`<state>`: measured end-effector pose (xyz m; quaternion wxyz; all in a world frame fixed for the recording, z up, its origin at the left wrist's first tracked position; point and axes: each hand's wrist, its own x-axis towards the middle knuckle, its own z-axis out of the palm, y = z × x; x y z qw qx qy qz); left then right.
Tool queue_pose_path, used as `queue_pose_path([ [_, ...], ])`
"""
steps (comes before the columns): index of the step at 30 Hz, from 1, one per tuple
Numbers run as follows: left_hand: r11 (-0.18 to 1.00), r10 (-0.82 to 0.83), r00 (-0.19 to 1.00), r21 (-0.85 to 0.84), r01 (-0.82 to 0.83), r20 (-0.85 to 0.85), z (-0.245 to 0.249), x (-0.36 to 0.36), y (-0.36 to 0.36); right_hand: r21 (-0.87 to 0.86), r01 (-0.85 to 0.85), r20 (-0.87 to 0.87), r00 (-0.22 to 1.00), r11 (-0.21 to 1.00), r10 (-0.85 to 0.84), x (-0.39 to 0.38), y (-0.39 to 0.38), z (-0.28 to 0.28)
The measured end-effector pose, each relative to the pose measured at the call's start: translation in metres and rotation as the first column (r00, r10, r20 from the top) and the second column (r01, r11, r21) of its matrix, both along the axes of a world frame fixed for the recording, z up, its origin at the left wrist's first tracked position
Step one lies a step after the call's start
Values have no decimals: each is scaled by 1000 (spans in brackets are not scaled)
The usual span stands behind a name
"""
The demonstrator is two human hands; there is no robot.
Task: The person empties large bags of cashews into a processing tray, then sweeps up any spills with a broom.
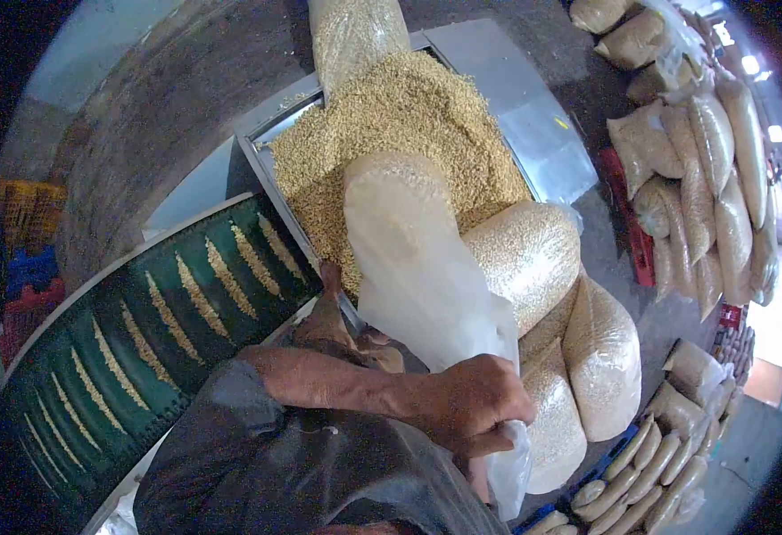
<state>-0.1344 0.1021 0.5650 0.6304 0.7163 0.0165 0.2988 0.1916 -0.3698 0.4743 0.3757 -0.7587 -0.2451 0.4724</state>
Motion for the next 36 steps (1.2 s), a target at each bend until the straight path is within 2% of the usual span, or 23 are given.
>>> queue_pose_path([
  [1,1000,1,1000,9,-1,-5,-1,1,-4,9,6,2,1000,1000,-6,-5,0,-7],
  [3,1000,-9,1000,19,10,-13,0,2,-6,21,26,1,1000,999,-26,-38,53,-17],
  [5,991,-30,996,128,41,-87,-1,2,-6,33,50,2,999,998,-50,-75,142,-33],
  [6,991,-38,995,128,49,-88,-2,2,-6,37,62,1,998,997,-62,-93,194,-41],
  [8,994,90,996,64,-89,-14,-6,4,-33,64,67,-12,998,996,-67,-126,283,-66],
  [9,994,85,996,73,-83,-24,-4,2,-40,74,77,-22,997,994,-76,-150,330,-75],
  [11,982,-68,992,170,85,-105,4,1,-53,88,103,-29,994,991,-101,-201,412,-86],
  [13,984,-103,988,134,118,-113,7,0,-77,107,125,-15,992,986,-124,-262,468,-89],
  [14,986,-132,983,90,143,-125,9,0,-88,115,135,-5,991,984,-135,-257,458,-84],
  [15,964,-232,964,103,245,-127,11,3,-91,124,141,4,990,982,-143,-252,441,-78],
  [16,963,-233,965,109,246,-121,14,4,-96,132,144,11,989,981,-147,-246,422,-74],
  [18,980,-180,982,91,175,49,26,0,-103,141,146,4,989,979,-148,-213,374,-66],
  [19,959,-273,960,103,265,67,38,0,-98,140,153,-7,988,978,-154,-209,367,-66],
  [20,957,-280,958,89,275,59,41,1,-95,130,166,-16,986,978,-165,-206,365,-66],
  [22,978,-207,971,46,202,123,43,7,-88,118,181,-18,983,976,-180,-191,368,-63],
  [23,931,-359,933,72,358,13,47,11,-74,118,183,-13,983,976,-183,-183,381,-61],
  [24,933,-355,935,72,353,20,44,18,-72,119,181,-6,983,976,-181,-176,384,-58],
  [26,996,-86,971,54,76,222,31,31,-67,132,178,3,984,975,-180,-163,391,-53],
  [31,974,-175,974,173,149,145,31,16,-22,142,181,4,983,973,-184,-168,377,-47],
  [33,984,28,972,165,-67,231,22,9,-17,141,189,10,981,972,-192,-182,332,-41],
  [34,984,23,971,166,-64,237,13,1,-12,145,195,16,980,970,-200,-190,307,-37],
  [36,971,65,998,232,-60,-12,-18,-15,0,157,207,40,976,966,-215,-198,263,-26],
])
